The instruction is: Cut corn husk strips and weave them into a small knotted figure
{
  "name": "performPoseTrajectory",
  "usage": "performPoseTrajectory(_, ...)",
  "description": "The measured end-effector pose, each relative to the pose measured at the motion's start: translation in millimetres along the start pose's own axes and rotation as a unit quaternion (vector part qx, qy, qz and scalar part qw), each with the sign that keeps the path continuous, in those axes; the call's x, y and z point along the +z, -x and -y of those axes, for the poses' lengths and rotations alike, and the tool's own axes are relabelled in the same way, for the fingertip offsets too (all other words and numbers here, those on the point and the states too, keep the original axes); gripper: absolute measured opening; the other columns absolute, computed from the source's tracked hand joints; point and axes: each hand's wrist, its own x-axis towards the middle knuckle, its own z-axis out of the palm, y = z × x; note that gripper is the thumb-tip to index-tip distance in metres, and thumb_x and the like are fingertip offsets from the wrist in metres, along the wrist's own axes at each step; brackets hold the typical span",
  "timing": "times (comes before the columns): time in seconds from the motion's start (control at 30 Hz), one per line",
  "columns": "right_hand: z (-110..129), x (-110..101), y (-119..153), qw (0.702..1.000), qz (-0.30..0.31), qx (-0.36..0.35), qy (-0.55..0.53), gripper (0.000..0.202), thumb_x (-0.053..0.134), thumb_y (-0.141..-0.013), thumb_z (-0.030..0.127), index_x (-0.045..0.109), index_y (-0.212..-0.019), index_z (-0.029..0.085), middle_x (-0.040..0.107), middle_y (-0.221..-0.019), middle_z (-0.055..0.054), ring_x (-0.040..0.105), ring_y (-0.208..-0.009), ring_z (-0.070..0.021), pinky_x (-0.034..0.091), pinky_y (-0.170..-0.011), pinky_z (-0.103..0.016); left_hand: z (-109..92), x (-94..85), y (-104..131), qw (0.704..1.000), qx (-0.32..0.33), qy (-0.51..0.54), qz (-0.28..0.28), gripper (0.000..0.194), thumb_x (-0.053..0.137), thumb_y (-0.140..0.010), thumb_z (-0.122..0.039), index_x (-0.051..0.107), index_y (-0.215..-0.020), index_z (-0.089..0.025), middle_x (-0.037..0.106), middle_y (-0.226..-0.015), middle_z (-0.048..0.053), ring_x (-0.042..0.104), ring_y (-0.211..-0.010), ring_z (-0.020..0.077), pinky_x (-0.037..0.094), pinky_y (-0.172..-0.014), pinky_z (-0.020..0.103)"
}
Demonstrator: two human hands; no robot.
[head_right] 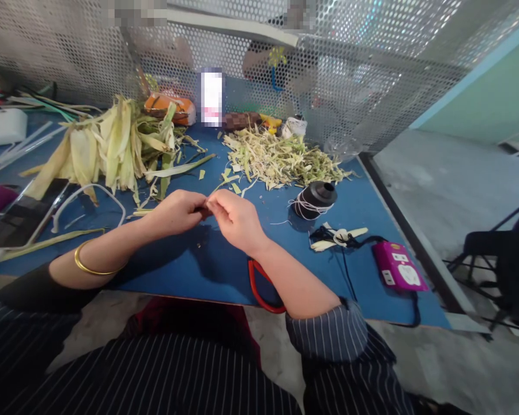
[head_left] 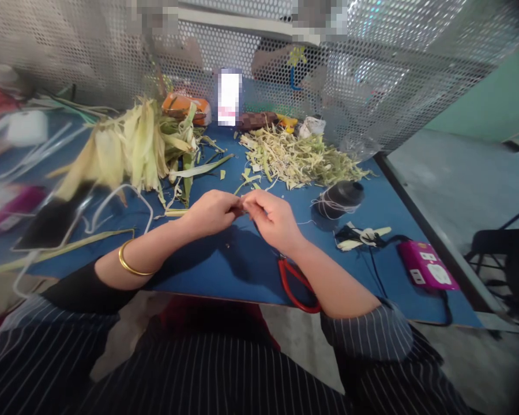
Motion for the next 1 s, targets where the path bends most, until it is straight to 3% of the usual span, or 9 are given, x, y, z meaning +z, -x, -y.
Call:
performPoseTrajectory(0.13, -10, -11, -7, 0.995, -0.047, 0.062, -0.057, 0.017, 0.050, -0.088, 0.030, 0.061, -0.078, 0.021, 0.059, -0.072, 0.000, 0.049, -0.063, -0.0126, 0.039, -0.063, -0.028, -8, -8.8, 1, 0.986, 0.012, 0.130, 0.104, 0.019, 0.051, -0.079, -0.017, 0.069, -0.081, -0.016, 0.065, -0.062, 0.000, 0.058, -0.055, 0.0106, 0.043, -0.056, 0.022)
performPoseTrajectory(0.2, -20, -12, -10, 0.990, -0.048, 0.096, -0.095, 0.017, 0.052, -0.086, 0.029, 0.061, -0.075, 0.021, 0.059, -0.069, 0.001, 0.049, -0.060, -0.0119, 0.039, -0.061, -0.027, -11, -12.0, 1, 0.972, 0.005, 0.206, 0.116, 0.017, 0.053, -0.081, -0.022, 0.068, -0.081, -0.016, 0.065, -0.064, 0.000, 0.058, -0.054, 0.0096, 0.045, -0.057, 0.021)
performPoseTrajectory(0.37, -35, -6, -11, 0.984, -0.013, 0.152, -0.088, 0.018, 0.051, -0.083, 0.027, 0.058, -0.068, 0.019, 0.054, -0.059, 0.003, 0.048, -0.055, -0.0113, 0.038, -0.057, -0.026, -9, -11.0, -2, 0.951, -0.067, 0.303, -0.012, 0.015, 0.055, -0.084, -0.027, 0.063, -0.079, -0.014, 0.060, -0.061, -0.001, 0.056, -0.054, 0.0087, 0.049, -0.058, 0.022)
performPoseTrajectory(0.47, -28, -4, -7, 0.995, 0.011, 0.098, 0.020, 0.018, 0.048, -0.085, 0.022, 0.058, -0.071, 0.020, 0.057, -0.063, 0.001, 0.052, -0.060, -0.0128, 0.038, -0.061, -0.027, -2, -6.9, -5, 0.928, -0.140, 0.330, -0.096, 0.014, 0.058, -0.082, -0.026, 0.063, -0.085, -0.014, 0.059, -0.062, -0.001, 0.056, -0.052, 0.0088, 0.050, -0.054, 0.023)
performPoseTrajectory(0.53, -21, -3, -4, 0.996, 0.003, 0.040, 0.083, 0.016, 0.047, -0.086, 0.019, 0.057, -0.074, 0.020, 0.061, -0.076, -0.002, 0.055, -0.070, -0.0146, 0.040, -0.066, -0.029, 2, -4.5, -6, 0.912, -0.171, 0.352, -0.125, 0.016, 0.060, -0.081, -0.026, 0.064, -0.088, -0.013, 0.059, -0.063, -0.001, 0.056, -0.051, 0.0085, 0.050, -0.053, 0.023)
performPoseTrajectory(0.67, -11, -1, -3, 0.996, -0.021, -0.060, 0.066, 0.015, 0.046, -0.091, 0.023, 0.055, -0.079, 0.021, 0.060, -0.107, -0.008, 0.056, -0.093, -0.0176, 0.043, -0.080, -0.033, 3, -1.4, -6, 0.898, -0.194, 0.380, -0.106, 0.016, 0.061, -0.080, -0.025, 0.066, -0.086, -0.011, 0.059, -0.063, 0.000, 0.055, -0.050, 0.0076, 0.048, -0.053, 0.021)
performPoseTrajectory(0.83, -11, 0, -5, 0.997, 0.012, -0.050, -0.051, 0.019, 0.041, -0.094, 0.025, 0.050, -0.078, 0.020, 0.060, -0.084, -0.004, 0.056, -0.080, -0.0142, 0.045, -0.077, -0.031, -4, 2.2, -5, 0.903, -0.188, 0.381, -0.064, 0.015, 0.057, -0.080, -0.022, 0.067, -0.082, -0.011, 0.062, -0.066, 0.002, 0.052, -0.049, 0.0061, 0.045, -0.052, 0.020)
performPoseTrajectory(1.0, -12, 5, -1, 0.997, 0.014, -0.076, 0.023, 0.022, 0.039, -0.094, 0.026, 0.046, -0.074, 0.021, 0.053, -0.076, -0.003, 0.049, -0.072, -0.0138, 0.042, -0.070, -0.030, -4, 9.2, -4, 0.919, -0.192, 0.336, -0.071, 0.015, 0.055, -0.078, -0.018, 0.068, -0.080, -0.011, 0.063, -0.063, 0.003, 0.053, -0.049, 0.0078, 0.044, -0.051, 0.020)
